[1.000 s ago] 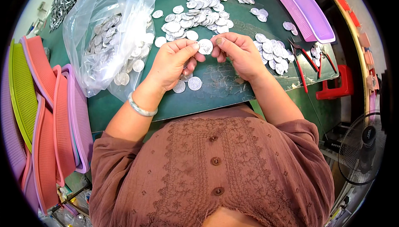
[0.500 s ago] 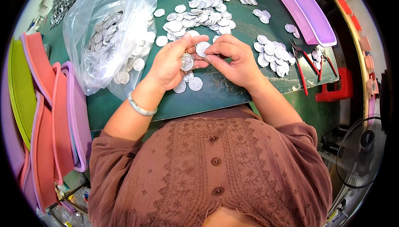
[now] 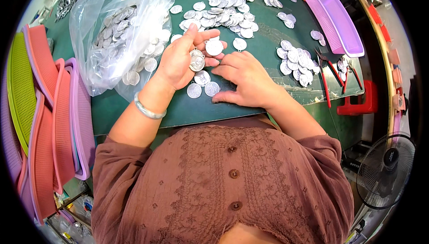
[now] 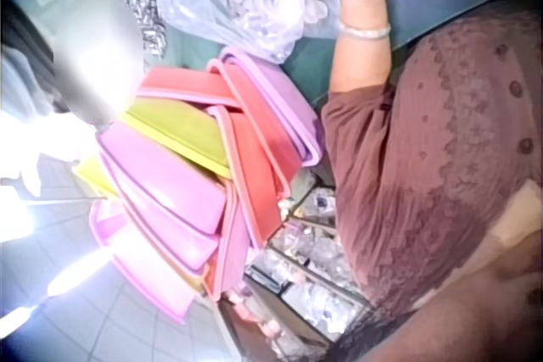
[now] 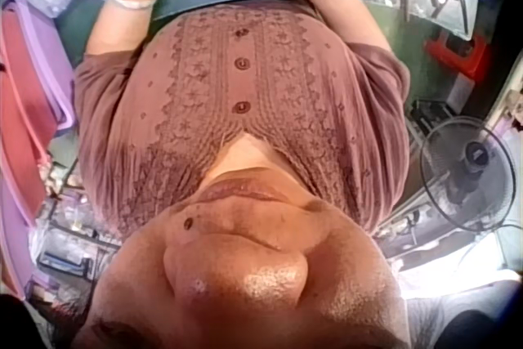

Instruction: The person repeatedly picks up small, round, silver-colored metal discs from a pile on a green workbench. They manipulate each disc with both hands, appearing to attach or secure a small metal ring or loop to the edge of the disc. The person then places the finished items into a clear plastic bag.

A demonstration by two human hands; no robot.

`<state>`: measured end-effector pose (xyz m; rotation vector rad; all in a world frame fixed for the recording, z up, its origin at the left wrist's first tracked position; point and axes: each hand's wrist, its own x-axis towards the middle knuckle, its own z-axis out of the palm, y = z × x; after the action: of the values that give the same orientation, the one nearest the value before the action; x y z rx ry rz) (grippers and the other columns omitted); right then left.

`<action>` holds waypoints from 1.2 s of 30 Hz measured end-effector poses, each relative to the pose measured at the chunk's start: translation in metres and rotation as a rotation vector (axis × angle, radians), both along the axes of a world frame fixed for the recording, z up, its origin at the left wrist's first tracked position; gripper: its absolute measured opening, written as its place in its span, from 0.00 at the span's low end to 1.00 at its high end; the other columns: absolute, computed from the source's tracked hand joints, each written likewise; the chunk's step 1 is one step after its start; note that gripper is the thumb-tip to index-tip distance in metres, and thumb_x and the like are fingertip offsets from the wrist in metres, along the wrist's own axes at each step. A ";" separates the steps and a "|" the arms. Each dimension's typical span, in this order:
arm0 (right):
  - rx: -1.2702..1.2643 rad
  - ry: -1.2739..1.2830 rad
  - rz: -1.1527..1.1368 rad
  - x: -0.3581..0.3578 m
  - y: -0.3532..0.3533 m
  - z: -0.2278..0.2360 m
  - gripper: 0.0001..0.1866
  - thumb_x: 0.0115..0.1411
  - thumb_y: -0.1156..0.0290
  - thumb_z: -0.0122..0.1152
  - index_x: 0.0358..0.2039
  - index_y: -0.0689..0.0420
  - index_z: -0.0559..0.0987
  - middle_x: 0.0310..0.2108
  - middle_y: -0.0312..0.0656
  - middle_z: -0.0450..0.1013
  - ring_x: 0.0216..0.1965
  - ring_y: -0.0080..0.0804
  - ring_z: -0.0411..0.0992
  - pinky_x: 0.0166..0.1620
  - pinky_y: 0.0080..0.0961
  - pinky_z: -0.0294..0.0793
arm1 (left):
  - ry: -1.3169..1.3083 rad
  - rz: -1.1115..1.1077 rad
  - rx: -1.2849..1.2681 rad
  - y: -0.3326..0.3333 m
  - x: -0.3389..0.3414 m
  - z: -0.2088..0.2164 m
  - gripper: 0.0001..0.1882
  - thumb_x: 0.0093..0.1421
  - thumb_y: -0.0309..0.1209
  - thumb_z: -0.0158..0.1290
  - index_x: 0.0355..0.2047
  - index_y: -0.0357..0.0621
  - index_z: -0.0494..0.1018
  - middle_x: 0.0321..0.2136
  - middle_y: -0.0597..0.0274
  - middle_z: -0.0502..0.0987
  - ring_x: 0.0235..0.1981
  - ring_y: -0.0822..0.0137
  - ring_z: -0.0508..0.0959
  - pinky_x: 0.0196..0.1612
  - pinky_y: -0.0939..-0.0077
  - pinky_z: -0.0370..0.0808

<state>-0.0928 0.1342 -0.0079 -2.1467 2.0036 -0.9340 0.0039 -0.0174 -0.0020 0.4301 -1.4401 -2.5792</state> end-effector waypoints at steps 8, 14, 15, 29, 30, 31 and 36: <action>0.055 -0.014 0.013 0.006 0.000 -0.001 0.15 0.38 0.63 0.65 0.27 0.54 0.74 0.27 0.36 0.64 0.33 0.33 0.64 0.36 0.29 0.60 | -0.017 0.002 0.047 -0.002 0.000 0.000 0.30 0.62 0.48 0.29 0.46 0.30 0.63 0.38 0.47 0.71 0.35 0.65 0.74 0.36 0.79 0.72; 0.074 -0.155 0.031 -0.001 -0.001 -0.002 0.11 0.40 0.68 0.63 0.25 0.55 0.74 0.25 0.37 0.67 0.29 0.35 0.66 0.33 0.30 0.63 | -0.020 -0.005 0.045 -0.001 0.000 0.001 0.30 0.62 0.48 0.29 0.46 0.31 0.63 0.38 0.47 0.71 0.35 0.65 0.74 0.36 0.79 0.72; 0.101 -0.257 0.016 -0.003 0.000 -0.002 0.10 0.41 0.69 0.62 0.25 0.56 0.74 0.24 0.37 0.68 0.27 0.35 0.67 0.31 0.30 0.63 | -0.017 -0.012 0.039 -0.002 0.001 0.000 0.30 0.62 0.48 0.29 0.46 0.31 0.63 0.38 0.47 0.71 0.35 0.65 0.74 0.36 0.79 0.72; 0.068 -0.805 -0.015 -0.018 0.007 0.005 0.03 0.48 0.77 0.56 0.25 0.61 0.73 0.24 0.36 0.68 0.26 0.21 0.65 0.30 0.18 0.65 | -0.040 -0.002 -0.081 0.002 0.002 0.003 0.30 0.62 0.48 0.28 0.46 0.31 0.63 0.33 0.54 0.73 0.28 0.72 0.71 0.31 0.83 0.69; 0.019 -0.750 0.008 -0.020 0.006 0.003 0.03 0.48 0.78 0.56 0.25 0.61 0.73 0.24 0.36 0.67 0.26 0.22 0.65 0.30 0.18 0.64 | -0.052 0.006 -0.112 0.004 0.002 0.005 0.30 0.62 0.48 0.28 0.46 0.32 0.63 0.33 0.56 0.73 0.27 0.74 0.70 0.29 0.84 0.68; -0.029 -0.695 0.031 -0.021 0.006 0.002 0.03 0.48 0.78 0.56 0.25 0.60 0.73 0.24 0.36 0.67 0.26 0.22 0.65 0.30 0.19 0.64 | -0.064 0.013 -0.142 0.005 0.002 0.005 0.30 0.62 0.48 0.28 0.46 0.32 0.64 0.32 0.57 0.73 0.26 0.75 0.69 0.28 0.85 0.67; -0.033 -0.720 0.053 -0.024 0.006 0.002 0.03 0.47 0.79 0.56 0.24 0.60 0.73 0.24 0.36 0.66 0.26 0.23 0.64 0.29 0.19 0.63 | -0.079 -0.008 -0.264 0.005 0.003 0.005 0.30 0.62 0.49 0.28 0.45 0.32 0.65 0.31 0.60 0.73 0.25 0.76 0.68 0.26 0.86 0.64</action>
<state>-0.1166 0.1403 -0.0057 -1.5273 1.5610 -1.4630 0.0070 -0.0120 0.0032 0.4922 -1.7804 -2.3554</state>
